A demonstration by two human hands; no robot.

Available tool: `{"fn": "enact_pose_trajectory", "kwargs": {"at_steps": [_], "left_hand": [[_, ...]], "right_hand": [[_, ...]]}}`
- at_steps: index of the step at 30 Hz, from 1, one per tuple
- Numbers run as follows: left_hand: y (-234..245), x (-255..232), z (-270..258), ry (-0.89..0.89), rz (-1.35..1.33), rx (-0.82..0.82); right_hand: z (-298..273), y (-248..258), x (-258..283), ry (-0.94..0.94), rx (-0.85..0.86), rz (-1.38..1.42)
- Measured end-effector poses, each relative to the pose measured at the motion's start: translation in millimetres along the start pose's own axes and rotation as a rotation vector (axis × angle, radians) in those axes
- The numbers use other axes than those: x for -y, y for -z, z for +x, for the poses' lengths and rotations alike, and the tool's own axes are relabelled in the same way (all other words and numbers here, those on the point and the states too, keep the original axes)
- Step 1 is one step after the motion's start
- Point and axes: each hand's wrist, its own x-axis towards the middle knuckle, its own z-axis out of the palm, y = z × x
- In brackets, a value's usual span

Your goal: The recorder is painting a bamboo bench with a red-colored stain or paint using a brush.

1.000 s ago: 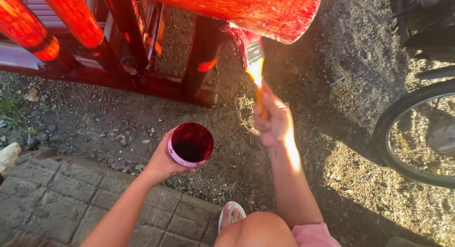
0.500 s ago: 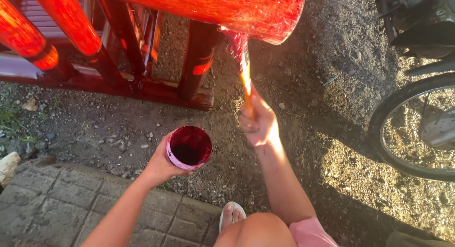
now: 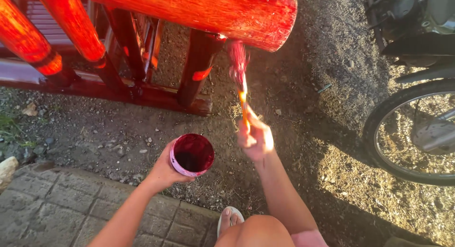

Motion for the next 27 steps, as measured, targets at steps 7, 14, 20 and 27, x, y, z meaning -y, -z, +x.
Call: {"fn": "enact_pose_trajectory", "kwargs": {"at_steps": [7,14,20,27], "left_hand": [[6,-1,-10,0.036,-0.063,-0.025],[4,11,-26,0.081,0.041,-0.059],[10,22,-31,0.104,-0.087,-0.073],[1,33,-28,0.090,-0.025,-0.123]], "right_hand": [[-3,-33,2,0.136,0.078,-0.139],[84,40,-35,0.271,-0.024,-0.529],[116,126,-61,0.089,-0.237,-0.767],[55,69,-38,0.669,-0.375,-1.530]]}}
